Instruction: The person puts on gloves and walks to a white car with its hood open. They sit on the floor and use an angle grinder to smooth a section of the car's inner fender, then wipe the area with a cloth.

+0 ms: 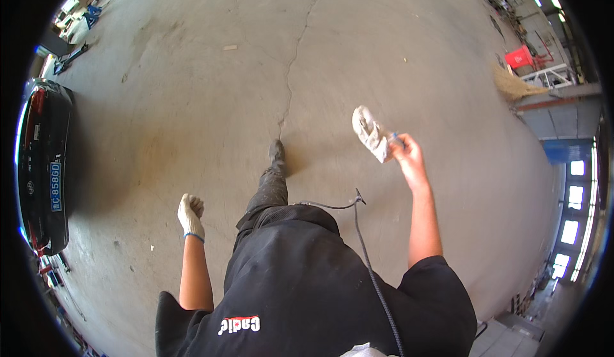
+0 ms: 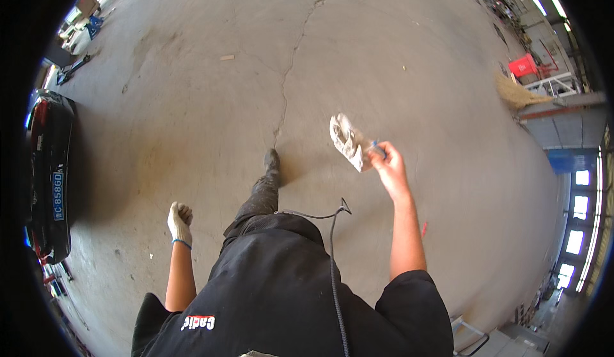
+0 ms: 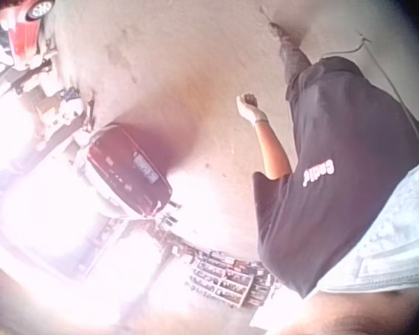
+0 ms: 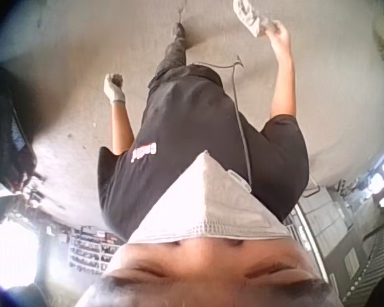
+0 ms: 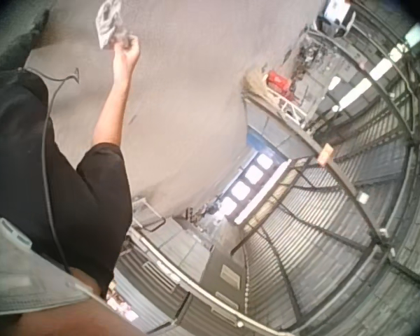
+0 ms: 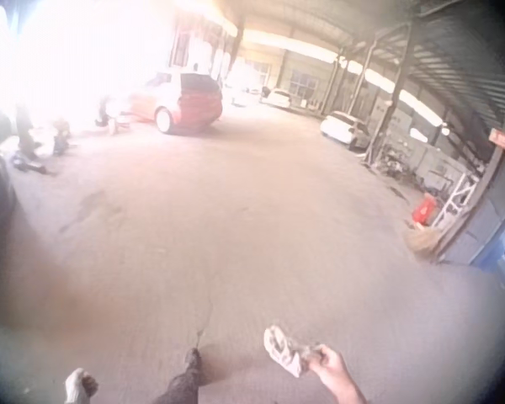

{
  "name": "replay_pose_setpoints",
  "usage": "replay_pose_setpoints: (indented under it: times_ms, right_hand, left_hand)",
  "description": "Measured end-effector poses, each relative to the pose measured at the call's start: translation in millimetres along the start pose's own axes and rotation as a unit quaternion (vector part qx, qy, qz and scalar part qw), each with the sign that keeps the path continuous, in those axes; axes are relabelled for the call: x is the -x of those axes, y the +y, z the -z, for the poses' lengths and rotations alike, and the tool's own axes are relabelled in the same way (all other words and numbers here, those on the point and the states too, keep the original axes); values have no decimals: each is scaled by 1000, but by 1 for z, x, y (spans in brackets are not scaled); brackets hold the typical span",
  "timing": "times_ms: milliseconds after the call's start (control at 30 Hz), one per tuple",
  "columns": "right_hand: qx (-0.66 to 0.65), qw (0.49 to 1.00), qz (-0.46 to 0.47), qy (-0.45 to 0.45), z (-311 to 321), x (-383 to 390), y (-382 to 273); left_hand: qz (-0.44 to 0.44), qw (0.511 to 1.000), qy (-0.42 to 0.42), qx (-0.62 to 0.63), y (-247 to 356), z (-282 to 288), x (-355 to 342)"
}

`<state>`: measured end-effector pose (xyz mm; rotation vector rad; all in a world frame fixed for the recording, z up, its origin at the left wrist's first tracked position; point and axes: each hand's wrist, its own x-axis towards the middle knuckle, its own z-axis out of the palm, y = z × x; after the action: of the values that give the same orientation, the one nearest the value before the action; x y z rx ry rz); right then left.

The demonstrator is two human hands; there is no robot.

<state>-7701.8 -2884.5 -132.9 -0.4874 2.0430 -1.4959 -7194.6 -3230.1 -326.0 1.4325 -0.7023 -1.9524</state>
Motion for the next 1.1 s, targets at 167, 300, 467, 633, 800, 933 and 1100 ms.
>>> replay_pose_setpoints:
  times_ms: [167,300,467,633,800,933,1100]
  right_hand:
    - [324,930,149,88,-3,-117,-23]
    - [414,872,189,181,25,-150,-40]
    - [427,838,188,283,66,-275,-82]
    - [359,866,312,155,-3,-414,-154]
    - [318,839,435,-72,-89,-569,-197]
    - [338,766,517,-178,-116,-701,-231]
    - [326,766,512,-211,-96,-851,-258]
  left_hand:
    - [-23,983,-85,-160,79,-238,-86]
    - [-47,884,-253,-389,114,-412,-107]
    - [-121,795,-383,-454,148,-613,-140]
    - [-92,788,-397,-462,161,-669,-158]
    - [-3,885,-373,-278,187,-754,-239]
    - [30,949,-296,-107,201,-845,-343]
    - [94,932,-322,-137,238,-962,-432]
